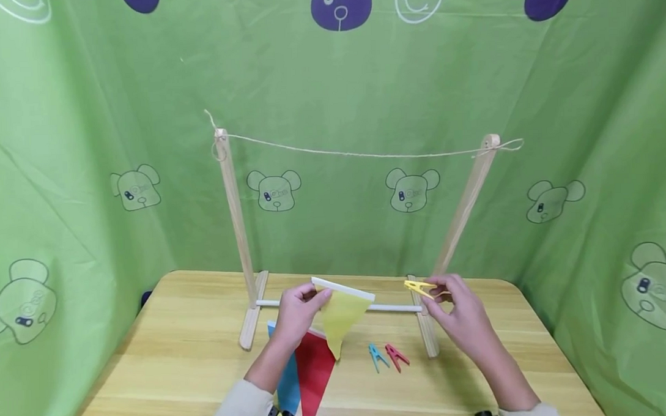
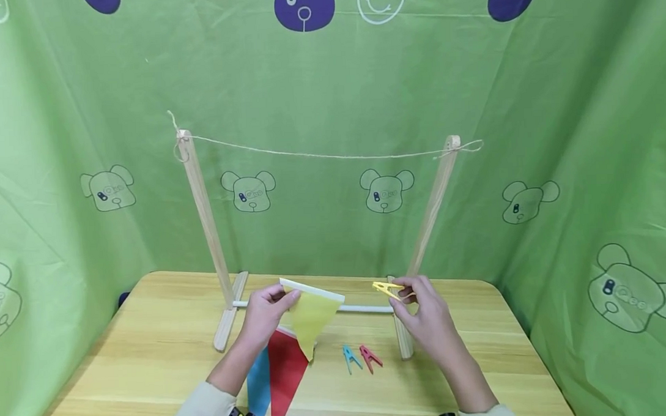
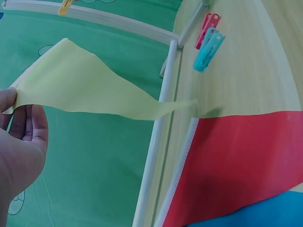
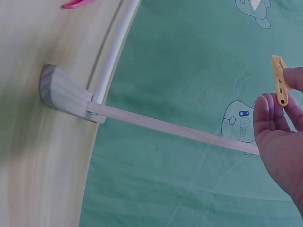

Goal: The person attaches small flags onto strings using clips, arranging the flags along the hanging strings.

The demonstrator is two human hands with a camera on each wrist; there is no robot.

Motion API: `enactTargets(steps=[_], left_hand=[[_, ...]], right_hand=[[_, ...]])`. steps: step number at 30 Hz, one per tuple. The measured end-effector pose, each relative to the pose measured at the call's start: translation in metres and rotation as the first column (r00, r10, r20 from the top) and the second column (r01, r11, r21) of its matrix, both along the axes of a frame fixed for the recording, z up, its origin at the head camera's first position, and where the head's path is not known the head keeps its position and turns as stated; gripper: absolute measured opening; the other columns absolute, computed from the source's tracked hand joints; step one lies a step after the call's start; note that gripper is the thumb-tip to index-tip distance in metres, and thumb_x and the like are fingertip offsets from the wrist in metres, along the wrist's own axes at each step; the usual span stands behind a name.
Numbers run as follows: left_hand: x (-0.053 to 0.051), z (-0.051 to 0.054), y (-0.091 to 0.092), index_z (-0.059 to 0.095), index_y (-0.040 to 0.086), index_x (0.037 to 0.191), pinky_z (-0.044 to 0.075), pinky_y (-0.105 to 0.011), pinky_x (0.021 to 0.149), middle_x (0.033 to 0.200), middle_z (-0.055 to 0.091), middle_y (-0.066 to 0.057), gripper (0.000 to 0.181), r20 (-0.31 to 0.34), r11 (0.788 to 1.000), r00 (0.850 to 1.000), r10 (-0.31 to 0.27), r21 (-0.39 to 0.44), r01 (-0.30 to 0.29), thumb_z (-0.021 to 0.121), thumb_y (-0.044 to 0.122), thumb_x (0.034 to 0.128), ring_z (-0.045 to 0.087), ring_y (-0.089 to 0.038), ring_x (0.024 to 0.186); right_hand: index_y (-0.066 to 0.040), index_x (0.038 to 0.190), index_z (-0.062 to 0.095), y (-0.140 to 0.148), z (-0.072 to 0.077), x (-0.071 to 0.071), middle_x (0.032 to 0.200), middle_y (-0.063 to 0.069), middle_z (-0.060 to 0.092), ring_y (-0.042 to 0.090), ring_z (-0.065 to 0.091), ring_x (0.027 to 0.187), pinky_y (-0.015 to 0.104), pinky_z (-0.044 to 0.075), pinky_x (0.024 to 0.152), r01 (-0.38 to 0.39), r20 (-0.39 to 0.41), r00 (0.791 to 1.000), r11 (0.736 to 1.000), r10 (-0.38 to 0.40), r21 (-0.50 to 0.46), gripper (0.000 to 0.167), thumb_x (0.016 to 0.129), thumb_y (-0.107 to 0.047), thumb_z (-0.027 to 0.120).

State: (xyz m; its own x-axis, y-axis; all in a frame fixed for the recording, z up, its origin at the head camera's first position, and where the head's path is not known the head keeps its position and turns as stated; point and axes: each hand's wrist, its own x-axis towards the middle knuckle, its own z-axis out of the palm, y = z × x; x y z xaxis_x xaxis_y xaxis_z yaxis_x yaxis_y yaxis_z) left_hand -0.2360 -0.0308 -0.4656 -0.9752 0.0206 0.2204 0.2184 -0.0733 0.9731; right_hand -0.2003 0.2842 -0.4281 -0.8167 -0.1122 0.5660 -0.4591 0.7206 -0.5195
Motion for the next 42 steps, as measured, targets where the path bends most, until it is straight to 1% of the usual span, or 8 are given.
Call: enactTargets(steps=[5, 9, 12, 16, 24, 31, 36, 42], left_hand=[[-0.003, 0.004, 0.002, 0.064, -0.01, 0.077, 0.051, -0.02, 0.061, 0.065, 0.055, 0.006, 0.027, 0.008, 1.0, 1.0, 0.002, 0.011, -0.002, 0.079, 0.009, 0.0908, 0.053, -0.006, 0.064], [-0.005, 0.008, 0.004, 0.066, -0.009, 0.078, 0.043, -0.018, 0.055, 0.064, 0.053, 0.007, 0.026, -0.004, 1.0, 1.0, 0.015, 0.003, -0.015, 0.078, 0.01, 0.0911, 0.047, -0.005, 0.062], [-0.006, 0.011, 0.006, 0.06, -0.008, 0.073, 0.033, -0.019, 0.052, 0.061, 0.047, 0.006, 0.032, -0.016, 1.0, 1.0, 0.024, -0.005, -0.024, 0.079, 0.011, 0.0904, 0.039, -0.007, 0.06], [-0.007, 0.017, 0.009, 0.058, -0.004, 0.069, 0.031, -0.02, 0.051, 0.06, 0.042, 0.006, 0.035, -0.022, 1.0, 1.0, 0.02, -0.012, -0.02, 0.08, 0.013, 0.0896, 0.036, -0.007, 0.058], [-0.012, 0.031, 0.013, 0.055, -0.004, 0.068, 0.034, -0.021, 0.055, 0.062, 0.042, 0.003, 0.037, -0.073, 1.0, 0.997, 0.002, -0.005, -0.002, 0.081, 0.012, 0.0892, 0.039, -0.009, 0.062], [-0.017, 0.043, 0.018, 0.059, -0.001, 0.069, 0.04, -0.021, 0.057, 0.063, 0.049, 0.003, 0.034, -0.071, 1.0, 0.997, -0.011, -0.002, 0.011, 0.081, 0.014, 0.0896, 0.044, -0.01, 0.064], [-0.019, 0.051, 0.022, 0.06, 0.003, 0.07, 0.039, -0.021, 0.056, 0.064, 0.048, 0.004, 0.032, -0.073, 0.999, 0.996, -0.048, 0.007, 0.048, 0.079, 0.017, 0.0917, 0.042, -0.011, 0.064], [-0.02, 0.058, 0.028, 0.066, -0.003, 0.078, 0.038, -0.021, 0.055, 0.066, 0.05, 0.004, 0.026, -0.075, 0.997, 0.995, -0.058, 0.037, 0.061, 0.079, 0.015, 0.0916, 0.042, -0.012, 0.064]], right_hand=[[0.001, 0.117, 0.064, -0.001, 0.007, -0.003, 0.106, 0.01, 0.064, 0.008, 0.061, 0.091, 0.007, 0.052, 0.086, 0.013, 0.002, 1.0, 1.0, -0.013, -0.015, 0.034, 0.086, 0.005, 0.078], [-0.001, 0.118, 0.065, -0.001, 0.015, -0.003, 0.107, 0.01, 0.065, 0.011, 0.062, 0.092, 0.004, 0.049, 0.086, 0.046, 0.023, 0.999, 0.999, -0.045, -0.023, 0.033, 0.088, 0.001, 0.078], [-0.001, 0.118, 0.066, 0.0, 0.021, -0.004, 0.108, 0.01, 0.065, 0.01, 0.061, 0.093, 0.002, 0.047, 0.086, 0.055, 0.024, 0.998, 0.998, -0.054, -0.033, 0.032, 0.089, -0.001, 0.078], [0.0, 0.118, 0.067, 0.002, 0.027, -0.006, 0.11, 0.011, 0.067, 0.005, 0.061, 0.093, 0.003, 0.049, 0.087, 0.038, 0.004, 0.999, 0.998, -0.038, -0.049, 0.032, 0.088, 0.0, 0.079], [-0.001, 0.119, 0.067, 0.003, 0.041, -0.009, 0.11, 0.011, 0.067, 0.002, 0.06, 0.094, 0.001, 0.047, 0.087, 0.026, -0.022, 0.999, 0.999, -0.026, -0.04, 0.032, 0.089, -0.002, 0.078], [0.0, 0.12, 0.067, 0.003, 0.053, -0.012, 0.11, 0.012, 0.067, -0.003, 0.059, 0.095, 0.003, 0.049, 0.088, -0.005, -0.068, 0.998, 0.998, 0.0, -0.062, 0.033, 0.088, 0.0, 0.079], [0.002, 0.12, 0.066, 0.002, 0.061, -0.014, 0.11, 0.014, 0.067, -0.004, 0.058, 0.095, 0.003, 0.048, 0.089, -0.013, -0.085, 0.996, 0.996, 0.005, -0.089, 0.034, 0.087, 0.003, 0.078], [0.003, 0.118, 0.065, 0.002, 0.071, -0.016, 0.111, 0.013, 0.066, 0.0, 0.06, 0.095, 0.004, 0.05, 0.089, -0.017, -0.086, 0.996, 0.994, 0.008, -0.109, 0.034, 0.087, 0.004, 0.078]])
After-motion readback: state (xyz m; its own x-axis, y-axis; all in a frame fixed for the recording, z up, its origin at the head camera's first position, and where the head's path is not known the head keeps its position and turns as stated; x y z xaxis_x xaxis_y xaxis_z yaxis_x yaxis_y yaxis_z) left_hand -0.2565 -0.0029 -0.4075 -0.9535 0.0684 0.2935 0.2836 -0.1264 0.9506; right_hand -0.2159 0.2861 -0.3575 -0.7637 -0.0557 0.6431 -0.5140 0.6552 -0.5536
